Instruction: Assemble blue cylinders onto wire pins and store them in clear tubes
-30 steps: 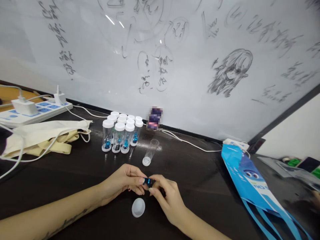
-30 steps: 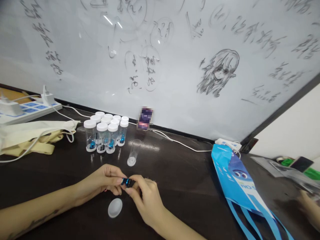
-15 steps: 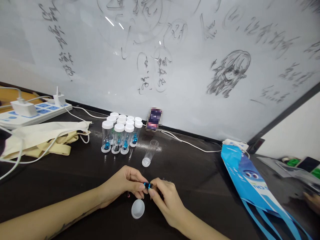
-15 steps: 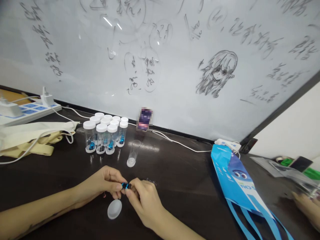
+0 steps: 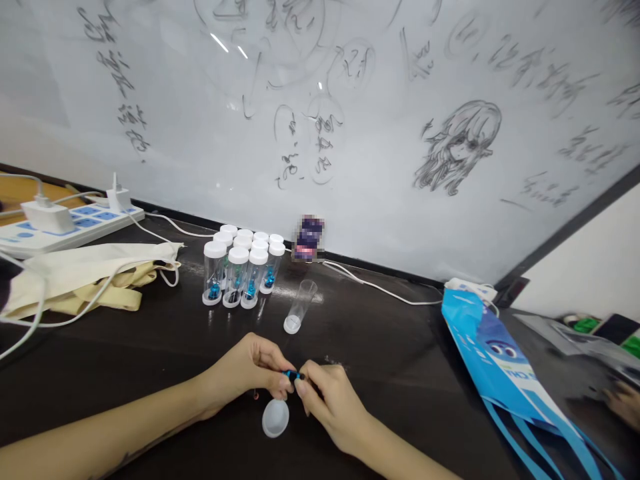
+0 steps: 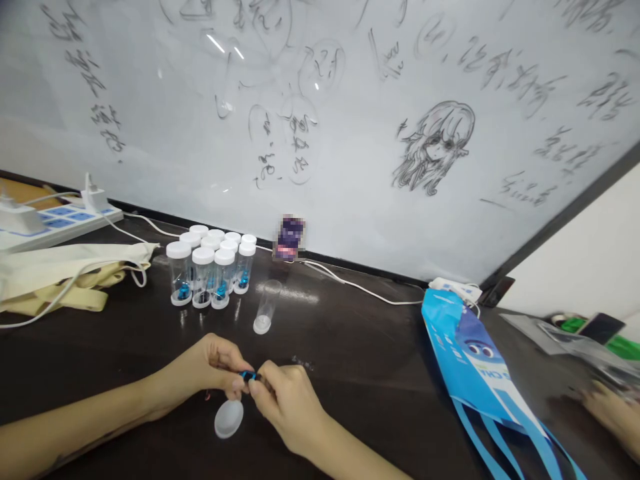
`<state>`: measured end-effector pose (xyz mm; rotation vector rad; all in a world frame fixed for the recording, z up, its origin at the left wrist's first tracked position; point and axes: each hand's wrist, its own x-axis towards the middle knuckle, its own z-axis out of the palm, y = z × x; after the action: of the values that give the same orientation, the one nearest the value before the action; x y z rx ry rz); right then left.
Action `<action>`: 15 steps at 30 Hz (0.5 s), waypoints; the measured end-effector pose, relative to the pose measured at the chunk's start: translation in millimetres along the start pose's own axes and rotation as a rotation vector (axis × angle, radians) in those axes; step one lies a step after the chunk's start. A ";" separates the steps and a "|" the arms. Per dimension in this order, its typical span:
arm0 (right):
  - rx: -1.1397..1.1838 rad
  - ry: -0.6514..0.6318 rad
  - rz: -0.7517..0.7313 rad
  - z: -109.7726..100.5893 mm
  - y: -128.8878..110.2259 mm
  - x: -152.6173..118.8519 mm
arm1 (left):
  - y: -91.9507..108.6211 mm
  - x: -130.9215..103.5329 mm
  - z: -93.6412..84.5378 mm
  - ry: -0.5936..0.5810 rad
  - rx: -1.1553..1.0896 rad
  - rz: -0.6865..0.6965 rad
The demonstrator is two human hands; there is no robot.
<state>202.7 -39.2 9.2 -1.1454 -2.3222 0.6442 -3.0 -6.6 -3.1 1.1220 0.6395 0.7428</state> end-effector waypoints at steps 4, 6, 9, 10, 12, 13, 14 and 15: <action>0.065 -0.005 0.032 -0.6 1.1 1.1 | 1.6 -0.2 2.0 0.015 0.008 -0.007; 0.124 0.007 0.047 -0.8 1.9 1.6 | 4.1 -0.3 3.1 0.025 -0.020 -0.005; 0.274 0.033 0.093 -0.3 4.5 3.2 | 8.9 -1.2 2.5 0.083 -0.141 0.050; 0.353 0.052 0.114 0.1 5.9 4.2 | 10.3 -1.7 1.8 0.106 -0.190 0.070; 0.539 0.109 0.162 0.7 8.7 6.6 | 11.9 -2.7 0.2 0.126 -0.263 0.112; 0.622 0.139 0.183 0.9 10.0 7.8 | 11.8 -3.2 -0.3 0.117 -0.271 0.139; 0.687 0.165 0.199 1.0 11.0 8.9 | 11.2 -3.4 -0.6 0.103 -0.251 0.167; 0.729 0.180 0.208 1.1 11.6 9.6 | 9.8 -3.3 -0.5 0.094 -0.203 0.192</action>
<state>203.8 -25.3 3.5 -1.0277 -1.5982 1.2680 -7.3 -6.4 6.3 0.9738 0.5262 1.0069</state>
